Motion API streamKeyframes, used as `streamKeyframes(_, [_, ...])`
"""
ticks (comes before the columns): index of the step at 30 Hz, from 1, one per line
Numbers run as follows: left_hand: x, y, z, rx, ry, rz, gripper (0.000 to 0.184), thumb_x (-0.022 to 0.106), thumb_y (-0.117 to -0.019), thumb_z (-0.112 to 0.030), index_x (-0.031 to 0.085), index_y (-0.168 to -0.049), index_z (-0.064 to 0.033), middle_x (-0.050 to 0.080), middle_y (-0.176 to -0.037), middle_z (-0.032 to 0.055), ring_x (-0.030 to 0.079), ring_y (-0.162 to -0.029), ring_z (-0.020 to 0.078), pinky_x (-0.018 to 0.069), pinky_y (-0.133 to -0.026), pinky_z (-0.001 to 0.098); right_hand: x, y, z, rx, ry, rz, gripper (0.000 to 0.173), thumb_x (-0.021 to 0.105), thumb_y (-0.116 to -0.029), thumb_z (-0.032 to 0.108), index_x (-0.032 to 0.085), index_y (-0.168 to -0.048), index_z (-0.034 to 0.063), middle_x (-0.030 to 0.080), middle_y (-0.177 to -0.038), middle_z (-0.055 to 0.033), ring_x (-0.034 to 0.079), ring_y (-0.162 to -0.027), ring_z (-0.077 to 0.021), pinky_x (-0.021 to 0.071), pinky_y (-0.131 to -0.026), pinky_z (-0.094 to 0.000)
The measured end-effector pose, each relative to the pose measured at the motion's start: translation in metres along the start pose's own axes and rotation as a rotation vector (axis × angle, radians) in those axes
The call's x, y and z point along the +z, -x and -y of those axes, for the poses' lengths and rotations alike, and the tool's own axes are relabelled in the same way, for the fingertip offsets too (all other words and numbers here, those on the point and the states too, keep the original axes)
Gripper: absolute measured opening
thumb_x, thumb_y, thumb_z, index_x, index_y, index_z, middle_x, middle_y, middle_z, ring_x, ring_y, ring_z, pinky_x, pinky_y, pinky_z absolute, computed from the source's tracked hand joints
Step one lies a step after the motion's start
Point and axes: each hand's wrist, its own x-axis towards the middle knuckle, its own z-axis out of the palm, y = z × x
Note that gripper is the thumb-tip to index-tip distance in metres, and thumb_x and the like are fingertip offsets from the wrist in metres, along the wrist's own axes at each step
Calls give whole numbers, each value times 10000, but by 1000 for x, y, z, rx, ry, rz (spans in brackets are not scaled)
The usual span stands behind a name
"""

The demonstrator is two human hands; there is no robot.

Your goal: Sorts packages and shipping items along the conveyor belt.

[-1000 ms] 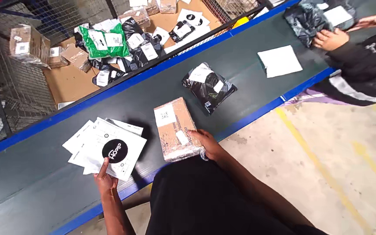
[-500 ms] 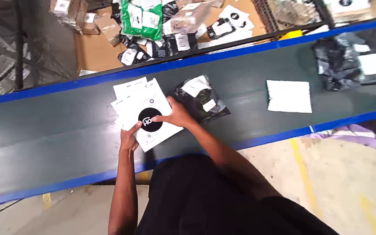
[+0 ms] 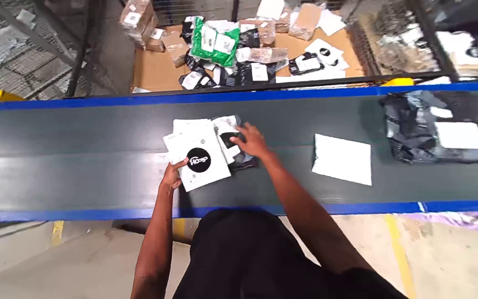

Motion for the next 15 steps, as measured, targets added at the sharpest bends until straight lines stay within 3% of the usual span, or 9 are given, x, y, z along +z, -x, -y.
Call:
streamKeyframes(2, [-10,-1,10,19,-19,5,463,663,-966,-145,492,-1366,14,705,-1160,201,714,-1035,303,604,-905,518,25,16,11,-55,-64,-35,606,523,-984,637,627,-1371,183,635,-1364,-121,594,-1277,-303,489,-1061,-566])
streamKeyframes(4, [1,-6,20,9,-115,40,325,607,-994,-183,583,-1270,-14,740,-1084,120,730,-968,213,623,-861,441,38,48,15,-105,-230,-117,312,573,-1032,323,706,-1112,52,679,-1241,-131,633,-1210,-244,511,-1070,-426])
streamKeyframes(5, [3,-3,24,2,-165,55,316,611,-985,-193,589,-1257,-35,745,-1069,83,731,-955,179,626,-854,414,49,68,11,-116,-308,-135,231,578,-1021,210,711,-1037,21,683,-1220,-144,634,-1206,-245,508,-1075,-407])
streamKeyframes(7, [-1,0,22,-1,-247,63,387,634,-965,-173,520,-1318,-61,733,-1090,49,727,-966,150,627,-861,397,59,103,3,-126,-404,-101,143,611,-976,122,706,-974,16,687,-1173,-151,634,-1178,-256,505,-1063,-416])
streamKeyframes(9, [0,-3,21,-26,-294,63,460,649,-951,-130,470,-1368,-58,723,-1121,64,726,-984,157,628,-867,403,40,131,-13,-96,-397,-45,153,669,-969,173,721,-1049,53,709,-1123,-117,670,-1074,-242,527,-1008,-450])
streamKeyframes(10, [3,-2,23,-51,-311,66,489,660,-942,-118,460,-1385,-61,718,-1139,75,725,-994,164,628,-870,408,24,146,-25,-35,-344,-100,199,688,-975,254,729,-1087,94,722,-1119,-84,693,-1038,-213,565,-966,-445])
streamKeyframes(12, [19,-3,27,-95,-346,82,507,683,-919,-114,477,-1379,-56,718,-1141,100,729,-987,184,632,-857,418,-17,165,-62,216,-193,-296,371,660,-976,430,698,-1220,153,669,-1303,-47,630,-1219,-195,527,-1051,-436])
streamKeyframes(14, [41,-7,30,-143,-383,113,514,701,-912,-113,495,-1376,-39,714,-1151,132,728,-993,213,628,-862,439,-52,171,-112,533,-46,-461,720,676,-898,602,586,-1411,105,575,-1464,-124,545,-1349,-299,474,-1093,-516])
streamKeyframes(15, [53,-9,34,-170,-407,136,515,706,-909,-115,503,-1375,-36,712,-1160,136,726,-1003,217,624,-870,441,-63,173,-133,682,15,-446,955,693,-821,696,479,-1505,66,501,-1518,-191,491,-1376,-381,449,-1076,-585])
